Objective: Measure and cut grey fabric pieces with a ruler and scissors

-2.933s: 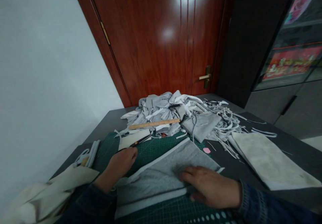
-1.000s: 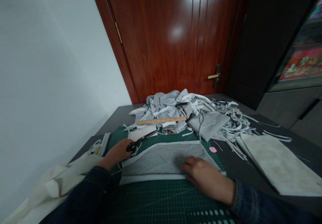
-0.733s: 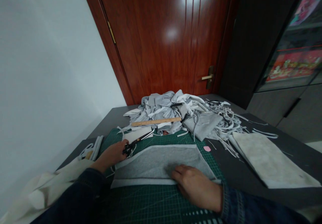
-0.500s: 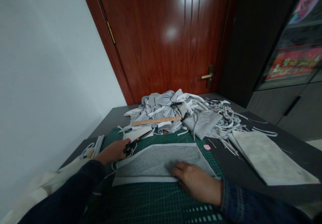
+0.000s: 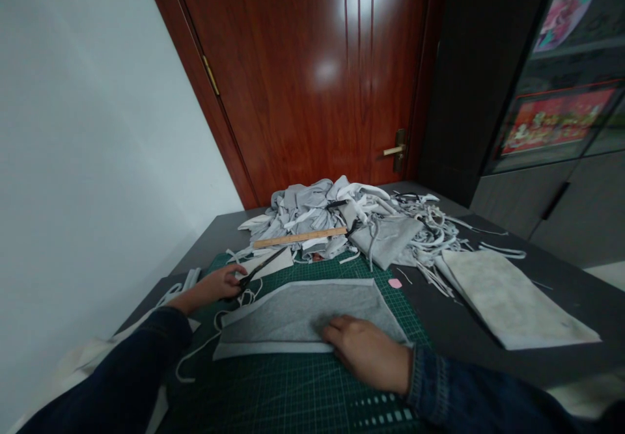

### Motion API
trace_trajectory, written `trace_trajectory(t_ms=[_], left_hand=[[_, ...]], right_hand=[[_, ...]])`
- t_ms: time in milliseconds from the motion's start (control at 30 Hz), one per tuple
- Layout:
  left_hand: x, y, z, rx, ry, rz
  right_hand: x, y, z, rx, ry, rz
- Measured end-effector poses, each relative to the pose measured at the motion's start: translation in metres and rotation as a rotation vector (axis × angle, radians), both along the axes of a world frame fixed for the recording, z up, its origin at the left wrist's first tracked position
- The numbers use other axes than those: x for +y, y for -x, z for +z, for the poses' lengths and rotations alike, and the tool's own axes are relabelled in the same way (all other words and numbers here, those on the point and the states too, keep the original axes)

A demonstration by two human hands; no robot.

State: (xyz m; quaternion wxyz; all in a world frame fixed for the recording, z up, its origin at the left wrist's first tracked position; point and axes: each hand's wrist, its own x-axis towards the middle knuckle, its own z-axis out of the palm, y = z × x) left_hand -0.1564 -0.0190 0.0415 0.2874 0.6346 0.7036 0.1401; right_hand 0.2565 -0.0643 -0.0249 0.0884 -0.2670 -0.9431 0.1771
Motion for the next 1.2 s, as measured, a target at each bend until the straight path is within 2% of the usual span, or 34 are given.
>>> trace_trajectory(t_ms=[167, 367, 500, 633, 700, 800, 900, 967, 1033, 1100, 1200], left_hand=[[-0.012, 0.0, 0.016, -0.216, -0.084, 0.119], [-0.022, -0.01, 0.022, -0.52, -0.099, 0.223], [-0.031, -0.017, 0.028, -0.693, -0.105, 0.258], [-0.045, -0.023, 0.033, -0.796, -0.106, 0.247], [-0.053, -0.035, 0.029, -0.839, -0.126, 0.226], [-0.063, -0.072, 0.014, -0.911, -0.172, 0.192], [-0.071, -0.118, -0.005, -0.929, -0.173, 0.169], [-0.077, -0.143, -0.015, -0.906, -0.155, 0.188], [-0.085, -0.159, -0.022, -0.922, -0.115, 0.197], [-0.095, -0.168, -0.026, -0.95, -0.034, 0.19], [-0.106, -0.181, -0.029, -0.984, 0.132, 0.134]], right_hand=[[0.007, -0.009, 0.019, 0.0, 0.101, 0.034], [0.034, -0.017, 0.032, -0.03, 0.029, 0.051], [0.047, -0.01, 0.024, -0.023, 0.008, 0.117], [0.058, 0.0, 0.002, -0.102, 0.021, 0.109], [0.061, 0.014, -0.01, -0.105, 0.048, 0.082], [0.062, 0.051, -0.018, -0.049, 0.06, -0.019], [0.063, 0.088, -0.012, -0.006, 0.065, -0.083], [0.067, 0.096, -0.003, 0.025, 0.054, -0.088], [0.074, 0.083, 0.006, 0.092, 0.011, -0.094], [0.083, 0.052, 0.012, 0.163, -0.049, -0.109], [0.095, 0.001, 0.015, 0.196, -0.046, -0.094]])
